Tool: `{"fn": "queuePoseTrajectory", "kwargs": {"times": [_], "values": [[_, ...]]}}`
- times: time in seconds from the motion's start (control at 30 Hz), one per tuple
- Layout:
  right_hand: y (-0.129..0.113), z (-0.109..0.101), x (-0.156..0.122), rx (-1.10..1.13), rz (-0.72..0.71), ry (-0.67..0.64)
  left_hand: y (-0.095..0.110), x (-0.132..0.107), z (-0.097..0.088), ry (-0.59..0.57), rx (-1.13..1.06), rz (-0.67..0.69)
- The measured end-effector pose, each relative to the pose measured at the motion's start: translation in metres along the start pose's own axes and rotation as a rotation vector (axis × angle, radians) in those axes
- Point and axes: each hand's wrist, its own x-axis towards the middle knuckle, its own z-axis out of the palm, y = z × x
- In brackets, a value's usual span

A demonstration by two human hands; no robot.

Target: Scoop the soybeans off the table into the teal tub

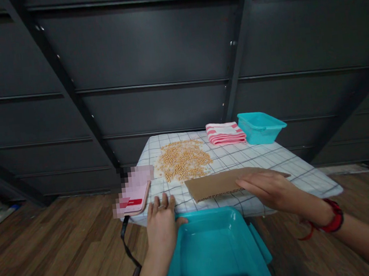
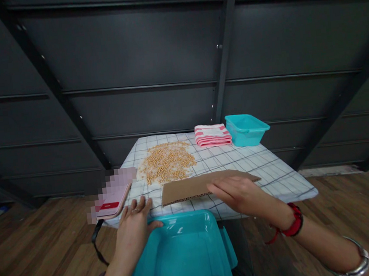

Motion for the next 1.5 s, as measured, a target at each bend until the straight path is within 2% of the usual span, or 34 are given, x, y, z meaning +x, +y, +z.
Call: {"fn": "queuePoseTrajectory", "kwargs": {"times": [0.13, 0.27, 0.37, 0.5, 0.63, 0.9, 1.07, 1.23, 1.5], "values": [[0.010, 0.003, 0.005, -0.110, 0.007, 0.068, 0.001, 0.000, 0.000, -0.016, 0.009, -0.008], [0.018, 0.011, 0.006, -0.186, 0.005, 0.043, 0.001, 0.000, -0.001, -0.035, -0.004, -0.011], [0.013, 0.012, 0.003, -0.163, -0.017, 0.015, 0.001, 0.000, -0.001, -0.025, 0.002, -0.006], [0.001, 0.003, -0.001, -0.071, 0.008, -0.021, 0.001, 0.001, 0.000, -0.013, 0.001, 0.004], [-0.002, -0.005, -0.002, 0.007, 0.026, -0.002, 0.000, 0.001, 0.002, -0.003, -0.004, 0.013], [0.023, 0.007, -0.003, -0.059, 0.143, 0.079, -0.001, 0.000, 0.003, 0.000, 0.001, 0.016], [0.049, 0.010, 0.005, -0.032, 0.217, 0.020, -0.002, 0.001, 0.005, 0.014, 0.004, 0.023], [0.071, 0.009, 0.022, 0.055, 0.321, -0.107, -0.002, 0.001, 0.008, 0.058, 0.002, 0.029], [0.076, 0.005, 0.044, 0.094, 0.329, -0.218, 0.001, 0.001, 0.003, -0.015, 0.002, -0.007]]}}
